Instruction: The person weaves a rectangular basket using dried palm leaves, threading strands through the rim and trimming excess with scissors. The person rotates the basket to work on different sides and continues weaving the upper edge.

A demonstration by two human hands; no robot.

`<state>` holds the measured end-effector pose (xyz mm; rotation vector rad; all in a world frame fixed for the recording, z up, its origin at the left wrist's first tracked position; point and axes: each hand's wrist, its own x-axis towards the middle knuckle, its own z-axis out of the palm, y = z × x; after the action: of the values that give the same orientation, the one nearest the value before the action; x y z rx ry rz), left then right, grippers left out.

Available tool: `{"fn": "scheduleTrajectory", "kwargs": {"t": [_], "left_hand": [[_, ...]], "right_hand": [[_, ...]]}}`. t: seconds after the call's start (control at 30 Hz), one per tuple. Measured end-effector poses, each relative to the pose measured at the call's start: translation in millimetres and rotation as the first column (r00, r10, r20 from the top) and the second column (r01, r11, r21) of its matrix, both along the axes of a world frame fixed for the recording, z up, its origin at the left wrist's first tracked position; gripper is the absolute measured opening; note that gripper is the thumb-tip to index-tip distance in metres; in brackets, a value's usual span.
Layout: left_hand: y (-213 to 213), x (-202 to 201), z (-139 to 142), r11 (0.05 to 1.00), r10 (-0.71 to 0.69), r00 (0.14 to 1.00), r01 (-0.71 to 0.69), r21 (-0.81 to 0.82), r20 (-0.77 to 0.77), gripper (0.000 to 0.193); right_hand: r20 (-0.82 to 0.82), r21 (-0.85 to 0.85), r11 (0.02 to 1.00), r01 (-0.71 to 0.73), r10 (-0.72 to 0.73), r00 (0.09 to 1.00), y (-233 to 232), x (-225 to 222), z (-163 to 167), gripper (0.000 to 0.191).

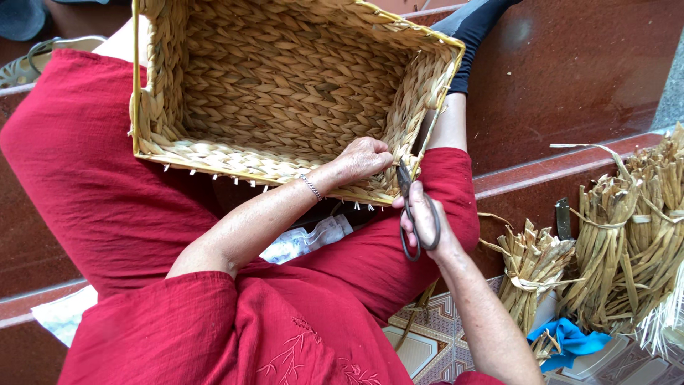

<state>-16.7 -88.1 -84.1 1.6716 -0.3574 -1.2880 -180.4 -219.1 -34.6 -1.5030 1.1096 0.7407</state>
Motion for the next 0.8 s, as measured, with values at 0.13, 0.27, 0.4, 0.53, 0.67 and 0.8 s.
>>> {"fn": "scheduleTrajectory", "kwargs": {"t": [0.13, 0.27, 0.4, 0.53, 0.67, 0.8], "left_hand": [[0, 2, -1, 0.998, 0.043, 0.988, -0.037, 0.042, -0.148, 0.026], [3, 11, -5, 0.991, 0.115, 0.982, -0.102, 0.089, -0.15, 0.028], [19, 26, -13, 0.98, 0.189, 0.974, -0.178, 0.09, -0.126, 0.032], [33, 38, -17, 0.985, 0.141, 0.99, -0.142, 0.094, 0.02, 0.031], [37, 34, -14, 0.994, -0.057, 0.985, 0.041, 0.097, 0.165, 0.057], [35, 25, -11, 0.922, -0.386, 0.921, 0.384, 0.052, 0.05, 0.03]], "right_hand": [[0.06, -0.048, 0.998, -0.048, 0.05, 0.997, 7, 0, 1, 0.077], [0.052, -0.012, 0.999, -0.043, 0.044, 0.998, 4, -7, 4, 0.071], [0.112, -0.113, 0.976, -0.185, 0.197, 0.974, -13, -18, 11, 0.062], [0.366, -0.437, 0.82, -0.37, 0.538, 0.76, -33, -30, 29, 0.064], [0.084, -0.33, 0.894, -0.304, 0.349, 0.933, -25, -30, 44, 0.067], [-0.089, -0.409, 0.731, -0.547, 0.564, 0.821, 2, -21, 58, 0.072]]}}
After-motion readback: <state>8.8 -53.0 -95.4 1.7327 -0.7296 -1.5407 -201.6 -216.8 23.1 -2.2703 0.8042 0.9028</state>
